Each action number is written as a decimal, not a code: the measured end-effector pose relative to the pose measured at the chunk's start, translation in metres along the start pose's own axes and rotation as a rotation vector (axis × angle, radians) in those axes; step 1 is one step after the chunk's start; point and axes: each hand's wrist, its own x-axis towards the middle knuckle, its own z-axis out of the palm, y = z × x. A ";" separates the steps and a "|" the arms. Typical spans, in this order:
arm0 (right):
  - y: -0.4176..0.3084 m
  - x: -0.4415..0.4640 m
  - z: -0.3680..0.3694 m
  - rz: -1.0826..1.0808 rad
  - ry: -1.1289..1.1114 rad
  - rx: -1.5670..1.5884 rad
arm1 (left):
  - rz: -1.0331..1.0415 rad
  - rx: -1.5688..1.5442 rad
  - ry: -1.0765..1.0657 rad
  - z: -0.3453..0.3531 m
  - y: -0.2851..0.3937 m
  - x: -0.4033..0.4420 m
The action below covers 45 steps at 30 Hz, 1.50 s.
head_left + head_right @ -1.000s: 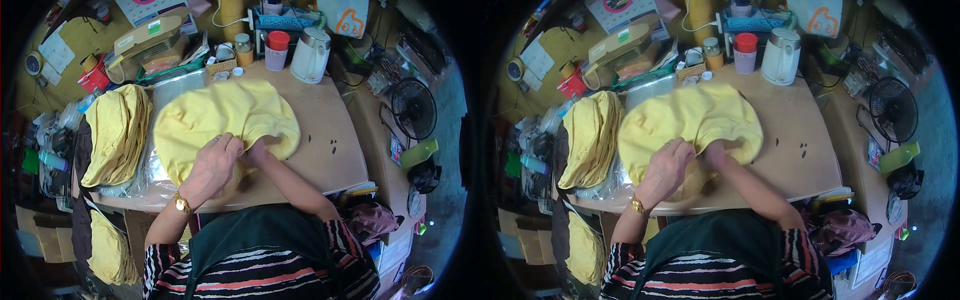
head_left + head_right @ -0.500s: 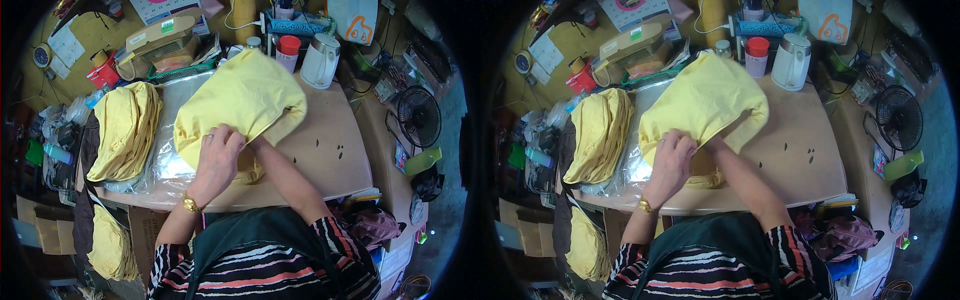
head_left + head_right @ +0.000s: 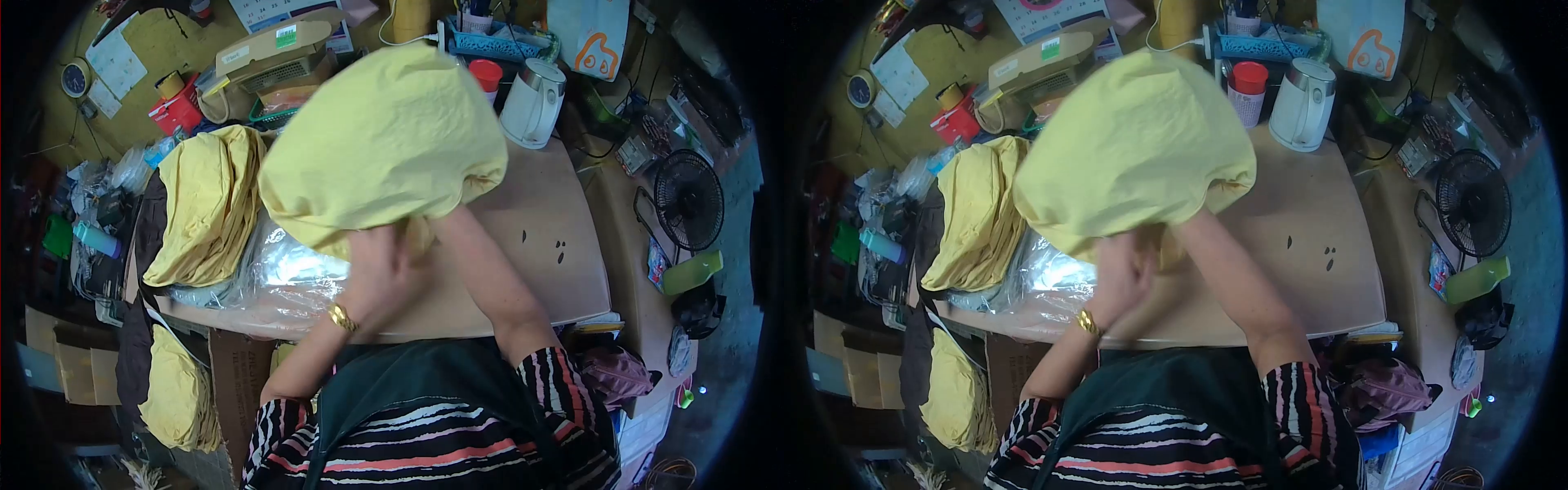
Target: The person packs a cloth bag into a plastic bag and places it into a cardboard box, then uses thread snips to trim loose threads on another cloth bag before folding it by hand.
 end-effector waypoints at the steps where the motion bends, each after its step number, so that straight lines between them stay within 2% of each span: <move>1: 0.004 0.004 -0.010 -0.021 -0.005 -0.018 | 0.036 0.144 0.094 -0.008 -0.019 0.004; 2: 0.004 0.007 -0.021 -0.052 -0.016 -0.042 | 0.058 0.290 0.193 -0.017 -0.039 0.009; 3: -0.001 0.004 -0.034 -0.076 -0.056 -0.054 | -0.270 0.355 -0.055 -0.041 -0.037 0.011; 4: -0.012 -0.003 -0.044 -0.085 -0.143 -0.061 | -0.074 0.491 0.232 -0.062 -0.014 0.024; 5: -0.027 -0.014 -0.051 -0.023 -0.331 -0.033 | -0.115 0.528 0.079 -0.079 0.005 0.024; 6: -0.037 -0.019 -0.057 0.214 -0.703 0.064 | -0.157 0.563 -0.068 -0.086 0.017 0.021; 7: -0.047 -0.023 -0.057 0.235 -1.011 0.106 | -0.225 0.537 -0.203 -0.082 0.010 0.016; 8: -0.055 -0.029 -0.065 -0.033 -1.118 0.272 | -0.295 0.512 -0.343 -0.077 -0.005 0.006; 9: -0.053 -0.031 -0.075 -0.032 -1.127 0.278 | -0.324 0.504 -0.405 -0.061 -0.035 -0.011; 10: -0.040 -0.035 -0.091 0.023 -1.110 0.609 | -0.331 0.502 -0.409 -0.061 -0.039 -0.016; 12: -0.007 -0.053 -0.118 0.162 -1.007 1.273 | -0.459 0.335 -0.675 -0.060 -0.041 -0.032; 13: 0.018 -0.044 -0.118 0.393 -0.656 0.863 | -0.367 0.362 -0.497 -0.057 -0.030 -0.038; 14: 0.077 -0.050 -0.083 0.498 -0.317 0.776 | -0.382 0.352 -0.508 -0.049 -0.023 -0.043; 15: 0.111 -0.049 -0.064 0.546 -0.114 0.262 | -0.257 0.208 -0.389 -0.042 -0.019 -0.046; 16: 0.151 -0.059 -0.027 0.434 0.024 -0.084 | -0.128 0.066 -0.268 -0.035 -0.014 -0.047; 17: 0.174 -0.069 -0.002 0.308 0.160 -0.428 | -0.201 -0.133 -0.370 -0.026 -0.006 -0.046; 18: 0.171 -0.069 0.001 0.305 0.158 -0.428 | -0.273 -0.333 -0.462 -0.017 0.001 -0.044; 19: 0.164 -0.070 0.006 0.338 -0.016 -0.397 | -0.375 -0.399 -0.605 -0.006 0.004 -0.042; 20: 0.159 -0.068 0.008 0.367 -0.190 -0.363 | -0.377 -0.400 -0.601 0.004 0.007 -0.041; 21: 0.165 -0.066 0.014 0.363 -0.191 -0.362 | -0.428 -0.524 -0.561 0.014 0.009 -0.041; 23: 0.186 -0.065 0.027 0.192 -0.281 -0.392 | -0.520 -0.736 -0.488 0.033 0.009 -0.043; 24: 0.189 -0.065 0.022 0.193 -0.282 -0.392 | -0.521 -0.736 -0.489 0.034 0.009 -0.041; 26: 0.195 -0.065 0.010 0.223 -0.408 -0.331 | -0.268 -0.481 -0.310 0.036 0.008 -0.036; 27: 0.181 -0.067 0.001 0.223 -0.412 -0.333 | -0.270 -0.484 -0.311 0.036 0.009 -0.036; 29: 0.126 -0.083 -0.038 0.870 0.001 0.956 | -0.288 -0.501 -0.254 0.037 0.009 -0.034; 31: 0.078 -0.103 -0.090 0.993 -0.126 0.949 | -0.331 -0.527 -0.261 0.038 0.010 -0.037; 32: 0.072 -0.124 -0.090 0.996 -0.177 0.891 | -0.363 -0.551 -0.270 0.039 0.011 -0.038; 34: 0.050 -0.164 -0.085 0.845 -0.148 0.688 | -0.361 -0.552 -0.256 0.039 0.012 -0.036; 35: 0.030 -0.173 -0.077 0.690 -0.074 0.543 | -0.358 -0.549 -0.242 0.040 0.013 -0.036; 36: 0.020 -0.172 -0.073 0.693 -0.073 0.538 | -0.358 -0.554 -0.244 0.043 0.012 -0.035; 38: 0.006 -0.169 -0.071 0.592 -0.073 0.365 | -0.238 -0.522 -0.119 0.049 0.008 -0.031; 39: 0.008 -0.169 -0.070 0.589 -0.070 0.366 | -0.282 -0.561 -0.101 0.048 0.008 -0.028; 41: 0.016 -0.170 -0.064 0.828 -0.223 0.644 | -0.239 -0.552 -0.079 0.050 0.001 -0.025; 45: 0.017 -0.168 -0.061 0.817 -0.203 0.814 | -0.157 -0.524 -0.096 0.045 -0.003 -0.021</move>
